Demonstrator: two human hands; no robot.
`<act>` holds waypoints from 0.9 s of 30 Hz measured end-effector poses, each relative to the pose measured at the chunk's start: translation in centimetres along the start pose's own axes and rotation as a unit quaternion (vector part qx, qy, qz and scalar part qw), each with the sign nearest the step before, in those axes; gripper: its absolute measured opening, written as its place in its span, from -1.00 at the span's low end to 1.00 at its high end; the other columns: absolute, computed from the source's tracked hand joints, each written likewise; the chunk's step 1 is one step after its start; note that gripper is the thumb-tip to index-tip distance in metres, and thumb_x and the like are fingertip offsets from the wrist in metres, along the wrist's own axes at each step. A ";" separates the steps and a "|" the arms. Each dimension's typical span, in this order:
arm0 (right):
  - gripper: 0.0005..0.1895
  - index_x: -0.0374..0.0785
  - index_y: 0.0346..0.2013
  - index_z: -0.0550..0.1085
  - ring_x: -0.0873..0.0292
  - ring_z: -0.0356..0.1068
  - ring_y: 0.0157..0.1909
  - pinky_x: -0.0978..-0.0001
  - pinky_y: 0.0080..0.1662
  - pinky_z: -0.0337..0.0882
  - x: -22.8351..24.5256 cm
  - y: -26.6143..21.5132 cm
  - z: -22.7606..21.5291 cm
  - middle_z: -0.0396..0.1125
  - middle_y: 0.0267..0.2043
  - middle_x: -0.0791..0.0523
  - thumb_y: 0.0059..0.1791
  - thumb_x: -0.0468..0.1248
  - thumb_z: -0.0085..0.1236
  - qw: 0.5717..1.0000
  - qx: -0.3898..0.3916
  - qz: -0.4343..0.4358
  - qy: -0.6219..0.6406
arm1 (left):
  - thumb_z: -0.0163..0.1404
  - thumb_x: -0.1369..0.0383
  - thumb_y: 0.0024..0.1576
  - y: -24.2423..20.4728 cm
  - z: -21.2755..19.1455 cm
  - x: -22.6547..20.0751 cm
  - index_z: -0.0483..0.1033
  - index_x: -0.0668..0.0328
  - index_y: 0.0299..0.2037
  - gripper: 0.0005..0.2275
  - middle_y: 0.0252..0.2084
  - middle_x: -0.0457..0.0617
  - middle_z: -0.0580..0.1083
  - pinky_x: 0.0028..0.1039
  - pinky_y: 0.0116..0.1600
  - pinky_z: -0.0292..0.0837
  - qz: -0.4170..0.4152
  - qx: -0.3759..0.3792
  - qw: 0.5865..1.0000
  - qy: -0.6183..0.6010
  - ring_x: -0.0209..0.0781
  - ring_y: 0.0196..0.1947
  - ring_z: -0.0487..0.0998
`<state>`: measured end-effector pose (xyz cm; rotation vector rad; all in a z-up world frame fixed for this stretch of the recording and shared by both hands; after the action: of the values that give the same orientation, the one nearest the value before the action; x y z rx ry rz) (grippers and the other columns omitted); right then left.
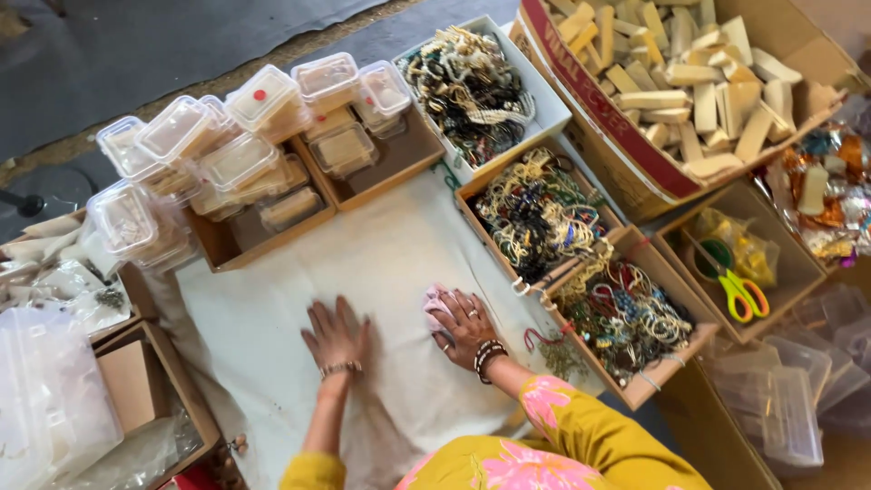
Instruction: The recorder is sorting and packing necklaces and various beads into small plastic containers and bags.
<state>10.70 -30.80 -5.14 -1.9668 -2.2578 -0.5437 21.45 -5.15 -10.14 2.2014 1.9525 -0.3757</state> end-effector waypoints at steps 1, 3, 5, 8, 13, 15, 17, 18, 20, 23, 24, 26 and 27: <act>-0.46 0.05 0.23 0.37 -0.11 0.03 0.48 -0.16 0.42 -0.05 0.0 -0.1 0.1 0.09 0.46 0.03 -0.04 -0.04 0.16 1.000 -0.001 0.006 0.001 | -0.10 -0.13 0.16 -2.6 0.9 0.6 0.08 -0.02 0.48 -0.29 0.56 0.28 -0.17 0.24 0.45 -0.26 0.005 0.003 1.000 0.002 0.23 0.56 -0.23; -0.46 0.08 0.24 0.37 -0.09 0.03 0.48 -0.17 0.41 -0.05 0.1 0.1 0.2 0.07 0.48 0.05 -0.04 -0.04 0.13 1.000 0.005 0.006 -0.014 | -0.18 -0.12 0.17 -7.9 2.5 1.7 -0.03 -0.14 0.51 -0.30 0.57 0.13 -0.11 0.29 0.45 -0.31 0.031 -0.006 0.998 0.063 0.14 0.56 -0.19; -0.47 0.08 0.24 0.37 -0.09 0.03 0.48 -0.17 0.41 -0.06 -0.2 0.1 0.6 0.06 0.49 0.05 -0.03 -0.03 0.13 1.000 0.001 0.007 -0.010 | -0.17 -0.11 0.16 -11.2 1.9 1.7 -0.02 -0.14 0.50 -0.30 0.57 0.11 -0.11 0.29 0.44 -0.31 0.029 0.012 0.998 0.049 0.14 0.56 -0.20; -0.47 0.08 0.26 0.36 -0.10 0.02 0.49 -0.17 0.41 -0.06 -0.1 -0.1 0.7 0.05 0.50 0.05 -0.02 -0.01 0.11 1.000 0.006 0.006 -0.013 | -0.16 -0.10 0.14 -15.9 1.7 1.9 -0.03 -0.17 0.49 -0.30 0.57 0.08 -0.12 0.29 0.43 -0.32 0.027 0.031 0.998 0.046 0.13 0.56 -0.22; -0.48 0.10 0.26 0.35 -0.10 0.03 0.48 -0.17 0.41 -0.05 -0.2 0.2 0.5 0.03 0.50 0.06 -0.01 0.01 0.10 1.000 0.006 0.003 -0.025 | -0.16 -0.07 0.13 -19.0 1.6 1.1 -0.07 -0.16 0.50 -0.29 0.56 0.09 -0.15 0.31 0.41 -0.34 0.023 0.019 0.999 0.045 0.16 0.55 -0.24; -0.50 0.08 0.26 0.34 -0.10 0.04 0.49 -0.16 0.42 -0.04 -0.3 -0.2 1.0 0.01 0.53 0.05 0.03 0.01 0.08 1.000 -0.015 -0.012 -0.021 | -0.17 -0.06 0.19 -19.4 1.8 1.0 -0.09 -0.16 0.51 -0.32 0.58 0.07 -0.15 0.34 0.43 -0.35 0.017 0.016 0.998 0.054 0.16 0.57 -0.24; -0.50 0.06 0.24 0.36 -0.09 0.07 0.45 -0.16 0.39 -0.02 -0.3 -0.2 1.4 0.05 0.49 0.05 0.01 0.00 0.10 0.999 -0.026 -0.021 -0.030 | -0.17 -0.07 0.18 -19.5 2.3 1.2 -0.10 -0.19 0.52 -0.31 0.59 0.06 -0.17 0.36 0.43 -0.34 0.010 0.013 0.998 0.055 0.15 0.57 -0.25; -0.50 0.05 0.21 0.38 -0.09 0.10 0.42 -0.15 0.36 0.00 -0.4 -0.1 1.5 0.09 0.46 0.04 -0.01 -0.02 0.13 0.998 -0.042 -0.027 -0.040 | -0.17 -0.07 0.17 -19.3 2.5 1.3 -0.11 -0.21 0.52 -0.30 0.60 0.04 -0.19 0.38 0.42 -0.33 0.008 0.008 0.998 0.058 0.13 0.57 -0.26; -0.55 0.03 0.18 0.42 -0.03 0.15 0.41 -0.05 0.38 0.08 -1.6 -1.0 2.6 0.15 0.43 0.08 0.00 -0.06 0.14 0.998 -0.029 -0.046 -0.027 | -0.16 -0.07 0.16 -19.7 2.7 1.1 -0.11 -0.22 0.53 -0.29 0.60 0.03 -0.21 0.38 0.42 -0.31 -0.009 0.022 0.998 0.061 0.13 0.58 -0.28; -0.64 0.00 0.08 0.49 0.05 0.29 0.29 0.14 0.30 0.28 -3.8 -3.4 3.5 0.31 0.26 0.13 -0.02 -0.20 0.13 0.997 0.055 -0.044 0.018 | -0.14 -0.09 0.15 -20.4 3.7 1.0 -0.11 -0.22 0.53 -0.27 0.61 0.04 -0.23 0.40 0.40 -0.29 -0.034 0.035 0.997 0.063 0.15 0.58 -0.30; -0.66 -0.01 0.01 0.53 0.07 0.37 0.20 0.22 0.21 0.39 -4.8 -4.2 3.9 0.42 0.12 0.13 -0.07 -0.29 0.12 0.991 0.124 -0.022 0.047 | -0.13 -0.09 0.14 -20.3 4.1 0.9 -0.12 -0.19 0.53 -0.26 0.61 0.06 -0.25 0.41 0.39 -0.29 -0.041 0.033 0.997 0.059 0.17 0.58 -0.31; -0.71 -0.04 -0.07 0.53 0.08 0.41 -0.01 0.20 0.00 0.41 -6.6 -5.1 -1.0 0.46 -0.05 0.10 -0.09 -0.22 0.22 0.968 0.173 0.096 0.153 | -0.12 -0.10 0.13 -20.5 4.8 0.8 -0.11 -0.19 0.53 -0.24 0.61 0.08 -0.23 0.40 0.39 -0.28 -0.050 0.037 0.996 0.061 0.18 0.58 -0.31; -0.73 -0.08 -0.14 0.54 0.08 0.45 -0.21 0.18 -0.20 0.43 -7.7 -5.8 -3.0 0.50 -0.23 0.07 -0.11 -0.14 0.31 0.919 0.216 0.212 0.254 | -0.10 -0.10 0.12 -20.7 5.2 0.8 -0.10 -0.19 0.54 -0.23 0.61 0.10 -0.22 0.39 0.39 -0.27 -0.058 0.041 0.995 0.064 0.20 0.58 -0.30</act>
<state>5.78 -39.65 -5.81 -1.7478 -1.4347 -0.3964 0.66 -3.36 -14.62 2.2186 2.1746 -0.3450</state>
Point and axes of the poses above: each hand's wrist, its own y-axis towards the middle knuckle, its own z-axis out of the palm, x = y × z, the point moved 4 cm from there along y, towards the middle knuckle
